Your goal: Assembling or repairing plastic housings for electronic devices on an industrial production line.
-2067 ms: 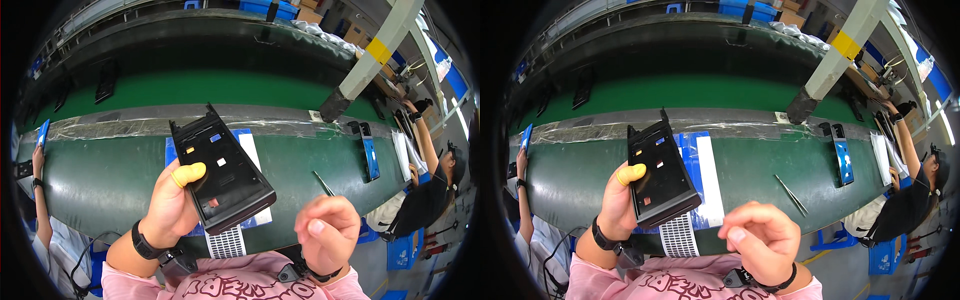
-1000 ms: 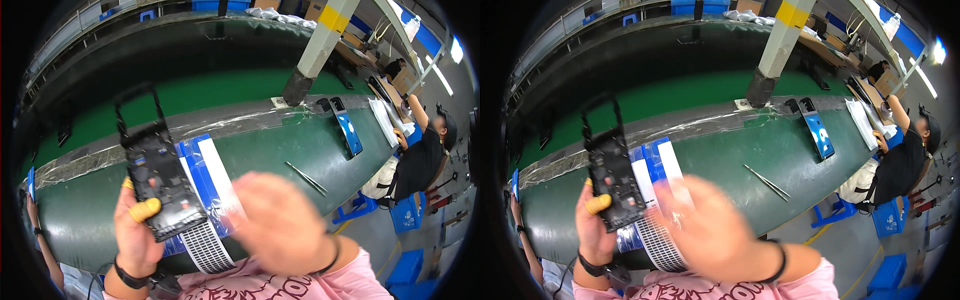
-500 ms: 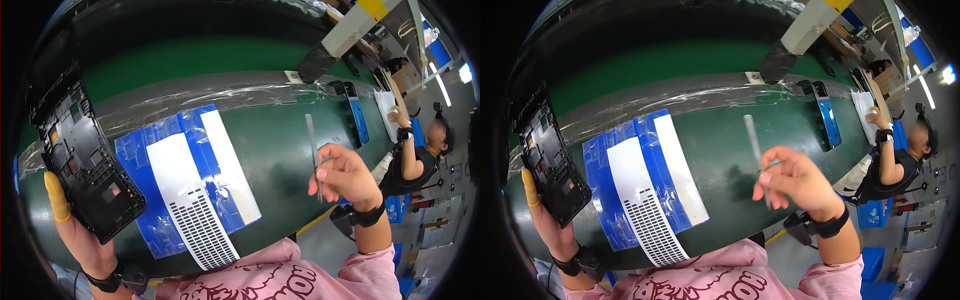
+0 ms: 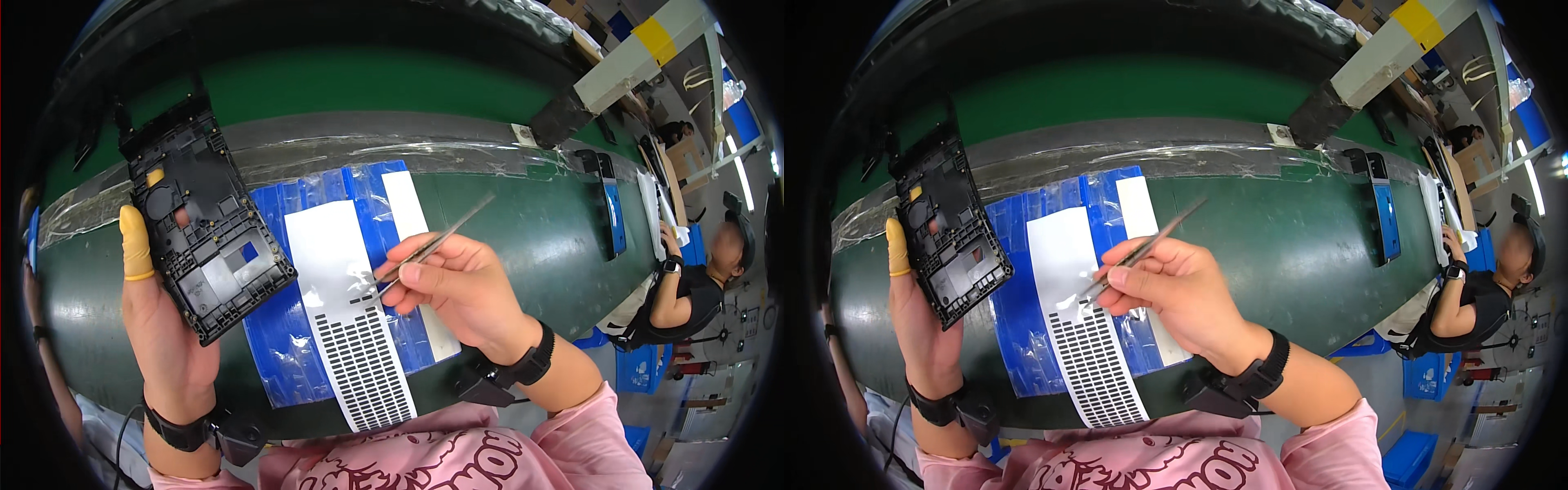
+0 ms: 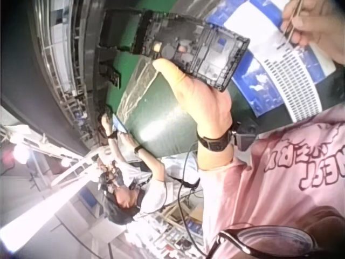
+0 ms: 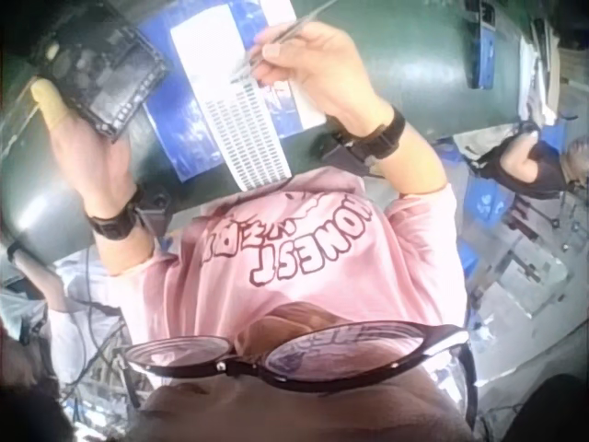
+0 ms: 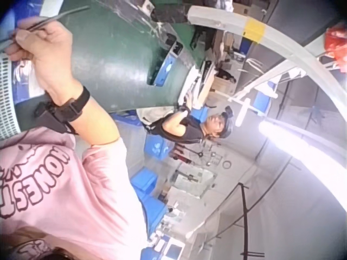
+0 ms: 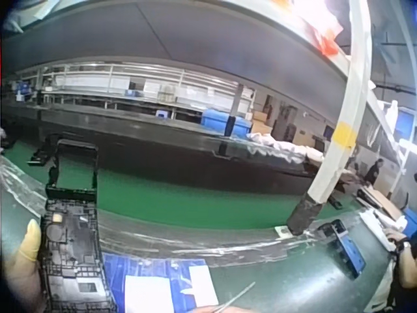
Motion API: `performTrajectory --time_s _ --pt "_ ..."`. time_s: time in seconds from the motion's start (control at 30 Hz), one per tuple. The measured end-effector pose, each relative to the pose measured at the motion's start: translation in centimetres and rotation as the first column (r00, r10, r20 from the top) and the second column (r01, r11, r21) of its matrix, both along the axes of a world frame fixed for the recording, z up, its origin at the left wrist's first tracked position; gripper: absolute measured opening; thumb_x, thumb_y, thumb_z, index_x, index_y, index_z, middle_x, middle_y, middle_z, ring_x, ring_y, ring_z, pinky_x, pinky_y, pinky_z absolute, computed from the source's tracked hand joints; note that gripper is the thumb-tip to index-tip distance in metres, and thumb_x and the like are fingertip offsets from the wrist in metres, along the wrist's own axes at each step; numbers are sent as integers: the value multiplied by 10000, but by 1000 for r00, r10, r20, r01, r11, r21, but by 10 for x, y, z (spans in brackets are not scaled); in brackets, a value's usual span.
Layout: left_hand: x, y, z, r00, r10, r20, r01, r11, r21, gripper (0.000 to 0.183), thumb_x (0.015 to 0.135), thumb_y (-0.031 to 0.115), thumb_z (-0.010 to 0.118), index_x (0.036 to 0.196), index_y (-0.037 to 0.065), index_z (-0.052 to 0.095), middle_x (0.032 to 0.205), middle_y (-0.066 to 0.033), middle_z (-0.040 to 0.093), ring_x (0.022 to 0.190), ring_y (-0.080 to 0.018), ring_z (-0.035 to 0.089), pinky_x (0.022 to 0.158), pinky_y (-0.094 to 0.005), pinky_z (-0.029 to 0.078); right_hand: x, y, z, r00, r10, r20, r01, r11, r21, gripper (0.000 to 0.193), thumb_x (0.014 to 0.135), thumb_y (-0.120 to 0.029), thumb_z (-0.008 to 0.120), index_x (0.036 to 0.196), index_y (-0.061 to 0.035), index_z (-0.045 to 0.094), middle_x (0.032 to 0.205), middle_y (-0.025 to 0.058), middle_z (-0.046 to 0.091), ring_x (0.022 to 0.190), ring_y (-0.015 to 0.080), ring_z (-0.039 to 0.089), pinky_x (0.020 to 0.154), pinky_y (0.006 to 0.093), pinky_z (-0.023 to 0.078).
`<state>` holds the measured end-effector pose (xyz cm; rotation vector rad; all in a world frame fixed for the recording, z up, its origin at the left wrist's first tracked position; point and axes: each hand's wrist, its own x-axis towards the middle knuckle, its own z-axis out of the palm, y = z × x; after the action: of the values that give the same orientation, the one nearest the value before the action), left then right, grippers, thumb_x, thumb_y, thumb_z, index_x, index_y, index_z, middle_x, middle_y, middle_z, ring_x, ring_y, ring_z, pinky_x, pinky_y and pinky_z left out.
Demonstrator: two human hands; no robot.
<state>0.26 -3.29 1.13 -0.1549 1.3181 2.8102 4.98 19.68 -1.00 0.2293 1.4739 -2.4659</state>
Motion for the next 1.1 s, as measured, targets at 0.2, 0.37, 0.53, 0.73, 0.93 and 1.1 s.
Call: performTrajectory --time_s 0.2,0.37,0.53,0.73,0.93,1.1 --pt "11 1 5 999 -1 35 0 1000 16 348 886 295 412 1099 27 473 967 -57 569 863 -176 573 754 -312 484 -2 2 -6 996 25 -85 -32 996 -80 100 792 -7 519 874 38 553 799 125 599 690 141 597 629 223 496" --pt "10 4 4 1000 20 8 -20 1000 -24 352 889 286 407 1119 25 457 982 -58 563 878 -183 571 748 -314 488 -4 4 -8 996 24 -90 -26 999 -19 92 792 -15 524 863 36 553 774 107 598 691 130 594 630 218 493" --pt "7 7 4 1000 -2 24 3 1000 -30 352 887 290 412 1121 32 456 976 -57 565 870 -183 574 743 -317 491 -1 4 -8 991 -4 -135 -6 997 -71 99 790 -22 531 869 33 558 768 106 597 692 132 590 655 223 488" --pt "10 6 7 1000 8 27 -7 999 -47 358 887 289 412 1159 59 439 956 -48 564 857 -171 575 742 -309 487 -1 4 -7 995 -2 -96 -1 1000 -30 146 800 -47 539 902 54 563 818 128 602 716 146 592 667 236 490" --pt "6 9 6 998 -1 56 3 1000 -31 371 883 292 422 1181 71 424 973 -45 542 866 -155 557 740 -298 480 3 3 -7 994 -80 -74 86 993 82 181 809 -59 538 942 60 565 856 140 604 740 164 599 647 232 492" --pt "6 7 3 998 -31 47 34 998 -53 338 876 238 436 1153 45 433 983 -51 537 897 -139 531 784 -283 442 8 8 -10 998 -29 -55 37 989 141 163 795 -26 533 942 40 547 833 111 597 627 115 565 522 197 445"
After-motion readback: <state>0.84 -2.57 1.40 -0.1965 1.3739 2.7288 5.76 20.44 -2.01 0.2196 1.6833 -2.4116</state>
